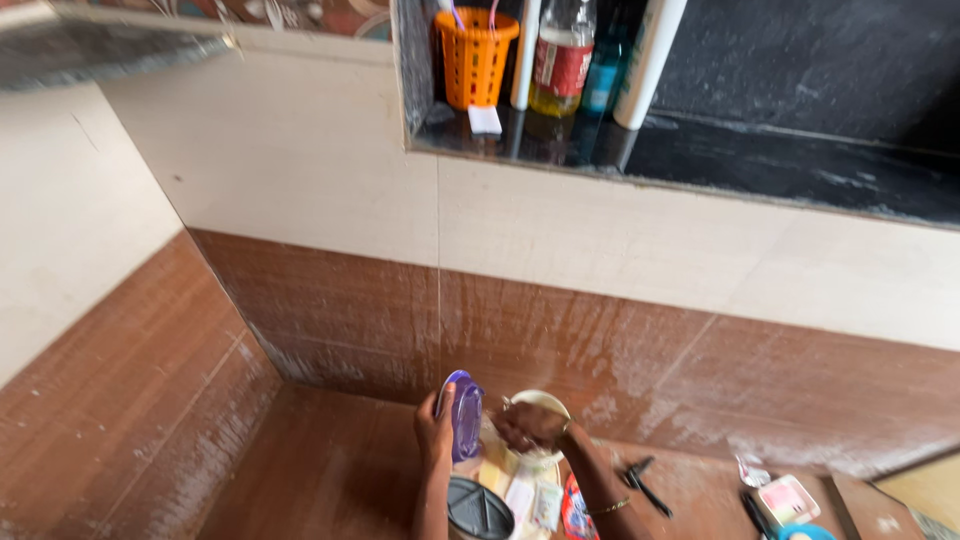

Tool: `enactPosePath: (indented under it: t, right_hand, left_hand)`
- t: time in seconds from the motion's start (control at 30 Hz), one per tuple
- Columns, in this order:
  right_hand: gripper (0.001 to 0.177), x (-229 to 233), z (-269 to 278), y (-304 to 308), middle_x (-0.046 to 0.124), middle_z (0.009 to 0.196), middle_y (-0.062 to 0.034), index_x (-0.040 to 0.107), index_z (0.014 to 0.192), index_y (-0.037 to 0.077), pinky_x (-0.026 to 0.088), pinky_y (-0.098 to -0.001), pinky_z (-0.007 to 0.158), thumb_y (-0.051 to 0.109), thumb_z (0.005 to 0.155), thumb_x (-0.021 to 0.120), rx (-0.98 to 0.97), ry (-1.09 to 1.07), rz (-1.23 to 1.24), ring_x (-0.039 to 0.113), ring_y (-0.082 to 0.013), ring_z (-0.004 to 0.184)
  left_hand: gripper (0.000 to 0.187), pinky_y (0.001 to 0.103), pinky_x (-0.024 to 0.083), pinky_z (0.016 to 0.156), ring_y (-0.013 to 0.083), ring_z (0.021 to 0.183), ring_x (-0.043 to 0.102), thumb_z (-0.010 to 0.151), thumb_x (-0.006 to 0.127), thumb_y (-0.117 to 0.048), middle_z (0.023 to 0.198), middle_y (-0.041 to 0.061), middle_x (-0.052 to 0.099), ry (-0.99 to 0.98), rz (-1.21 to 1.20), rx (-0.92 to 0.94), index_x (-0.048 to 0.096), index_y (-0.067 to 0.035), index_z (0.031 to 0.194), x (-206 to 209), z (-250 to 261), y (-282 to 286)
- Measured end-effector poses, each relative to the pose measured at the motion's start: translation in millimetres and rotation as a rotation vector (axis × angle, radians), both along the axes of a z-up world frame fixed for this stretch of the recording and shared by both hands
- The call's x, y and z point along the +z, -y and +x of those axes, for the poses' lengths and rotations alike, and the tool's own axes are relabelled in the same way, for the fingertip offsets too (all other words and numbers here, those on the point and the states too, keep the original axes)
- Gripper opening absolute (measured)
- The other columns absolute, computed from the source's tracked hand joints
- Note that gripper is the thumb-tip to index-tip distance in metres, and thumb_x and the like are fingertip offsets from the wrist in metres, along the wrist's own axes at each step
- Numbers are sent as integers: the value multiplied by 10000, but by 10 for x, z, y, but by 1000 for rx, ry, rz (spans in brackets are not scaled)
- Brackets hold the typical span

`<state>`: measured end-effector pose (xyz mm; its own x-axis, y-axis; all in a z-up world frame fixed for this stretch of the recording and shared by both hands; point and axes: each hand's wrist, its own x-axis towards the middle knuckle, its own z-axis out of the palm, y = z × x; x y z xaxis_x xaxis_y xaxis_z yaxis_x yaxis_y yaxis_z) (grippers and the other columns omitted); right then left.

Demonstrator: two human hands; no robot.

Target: The person cleans a purple plastic container by scrubbing it with a handheld brush and rinsing it with water from a small bucket.

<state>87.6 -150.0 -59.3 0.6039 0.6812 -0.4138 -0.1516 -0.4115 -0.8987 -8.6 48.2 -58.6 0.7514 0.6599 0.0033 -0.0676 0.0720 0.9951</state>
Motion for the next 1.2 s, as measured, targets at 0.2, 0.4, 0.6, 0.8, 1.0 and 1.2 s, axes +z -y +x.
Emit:
enactPosePath:
  t: [0.2, 0.4, 0.6, 0.8, 1.0, 1.2]
  right_hand:
    - [268, 533, -180, -367, 702, 803, -112, 654, 908, 10, 584, -369, 696, 172, 1032, 480, 168, 536, 111, 693, -221, 724]
    - [216, -119, 133, -123, 719, 983, -221, 738, 901, 36, 562, -473, 857, 148, 880, 554, 403, 1173, -800, 703, -366, 950]
    - [239, -367, 10, 146, 585, 810, -114, 630, 804, 77, 447, -386, 680, 225, 959, 524, 333, 563, -820, 549, -254, 746]
    - [380, 6, 105, -67, 451, 637, -8, 522, 706, 119, 332, -299, 503, 301, 1038, 494, -136, -382, 52, 396, -143, 541]
    - [368, 835, -260, -594, 572, 720, 37, 621, 853, 95, 446, -258, 551, 313, 1119, 486, 170, -48, 352, 511, -78, 605]
    - [158, 407, -778, -617, 732, 814, -161, 708, 882, 47, 582, -427, 666, 162, 951, 626, -138, 1065, 146, 727, -309, 719]
  left_hand:
    - [480, 320, 596, 649, 131, 694, 699, 942, 631, -480, 786, 32, 723, 110, -276, -645, 731, -13, 994, -730, 319, 29]
    - [335, 284, 499, 642, 108, 690, 638, 910, 713, -331, 779, 5, 731, -215, 203, -429, 756, -50, 1088, -811, 247, -130]
    - [364, 273, 485, 750, 92, 820, 611, 960, 681, -375, 888, 5, 692, 55, -231, -359, 735, -31, 1066, -715, 106, -265]
    - [456, 295, 528, 731, 110, 808, 634, 901, 703, -459, 892, 8, 709, -24, -323, -307, 764, -33, 1052, -558, 33, -386]
    - [414, 302, 537, 716, 103, 800, 642, 756, 857, -366, 866, 4, 719, -66, 343, -581, 694, -70, 995, -748, 283, -201]
    - [527, 357, 526, 698, 197, 735, 664, 1061, 612, -513, 717, 121, 681, -154, 510, -445, 708, -30, 872, -806, 259, -394]
